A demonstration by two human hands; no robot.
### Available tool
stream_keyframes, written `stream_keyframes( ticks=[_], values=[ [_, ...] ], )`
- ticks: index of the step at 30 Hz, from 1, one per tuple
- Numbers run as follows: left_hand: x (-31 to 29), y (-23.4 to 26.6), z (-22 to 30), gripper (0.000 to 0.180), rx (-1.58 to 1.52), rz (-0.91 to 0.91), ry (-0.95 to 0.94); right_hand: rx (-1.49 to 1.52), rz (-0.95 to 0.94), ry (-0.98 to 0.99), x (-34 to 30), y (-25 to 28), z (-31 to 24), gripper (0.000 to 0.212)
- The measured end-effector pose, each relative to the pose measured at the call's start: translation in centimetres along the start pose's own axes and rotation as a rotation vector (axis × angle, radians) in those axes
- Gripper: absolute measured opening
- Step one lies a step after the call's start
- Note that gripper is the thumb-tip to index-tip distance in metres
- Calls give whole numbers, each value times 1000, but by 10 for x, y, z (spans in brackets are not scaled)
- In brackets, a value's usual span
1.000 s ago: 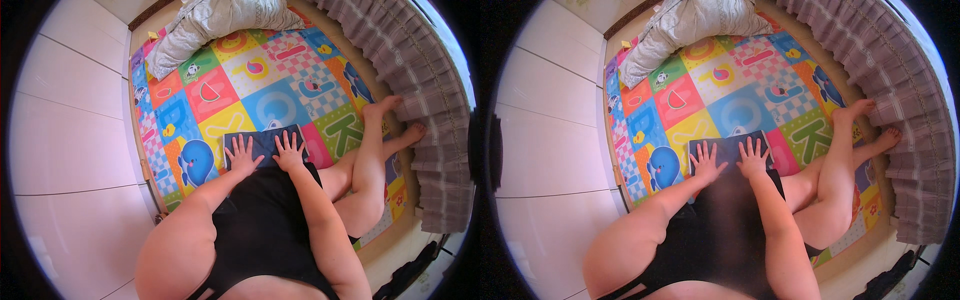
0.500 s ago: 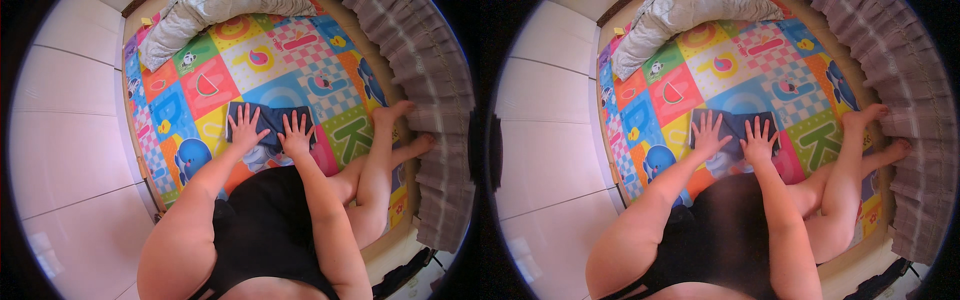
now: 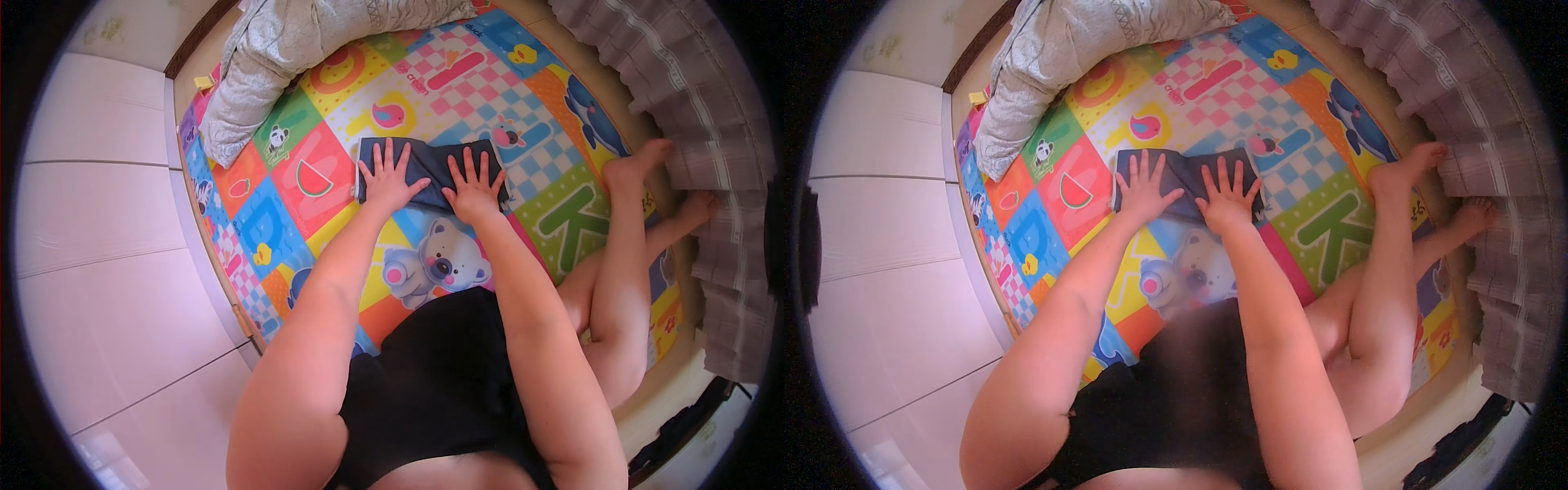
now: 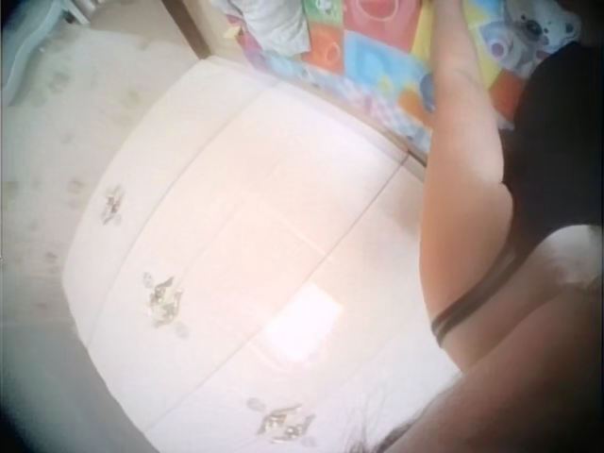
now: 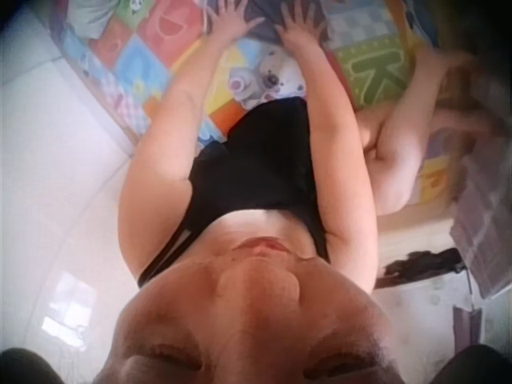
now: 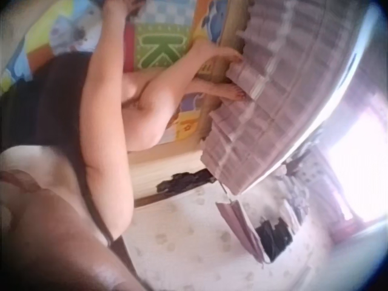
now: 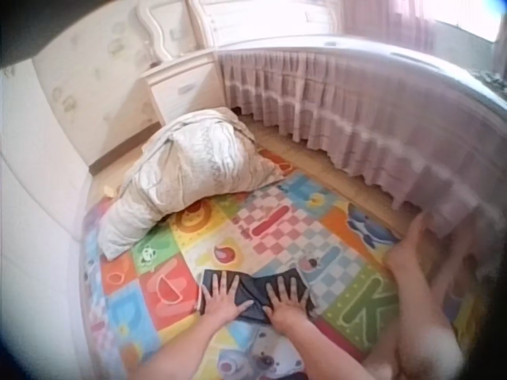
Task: The person folds a piece of cloth by hand and smooths it flat on a mat.
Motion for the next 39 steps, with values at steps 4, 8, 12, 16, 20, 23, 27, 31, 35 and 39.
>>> stream_keyframes(
  ticks=[4, 8, 12, 16, 20, 23, 27, 31, 35, 39],
  values=[
    [-5, -2, 1, 94, -45, -67, 53, -8, -19, 21, -5, -2, 0, 64],
    [-32, -11, 3, 94, -81, -107, 89, -8, -48, 17, -26, -10, -2, 67],
    [-67, -21, 9, 94, -103, -111, 113, -45, -16, 0, -52, -22, -1, 69],
    [-108, -36, 14, 92, -100, -107, 130, -24, -66, -11, -86, -25, -1, 71],
    [-153, -58, 22, 89, -82, -66, 110, -42, -150, -39, -128, -38, -2, 74],
    [-181, -71, 29, 89, -78, -44, 113, -76, -188, -52, -152, -41, 0, 76],
    [-196, -80, 33, 92, -98, 15, 103, -114, -254, -62, -167, -47, -2, 77],
    [-186, -77, 35, 92, -99, 21, 88, -75, -200, -65, -162, -49, -1, 78],
    [-161, -67, 39, 92, -90, 53, 31, 3, -142, -102, -145, -47, 7, 77],
    [-118, -50, 51, 90, -92, 83, -1, 22, -95, -138, -115, -37, 25, 77]
  ],
)
Point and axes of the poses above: each hand's wrist, its own x-axis towards the middle knuckle, its own y-axis out of the back of the hand, z = x × y, the point moved 8 cm from there along x, towards the middle knuckle, and after that the axes turned 12 degrees about -x, right-handed, at the moved point
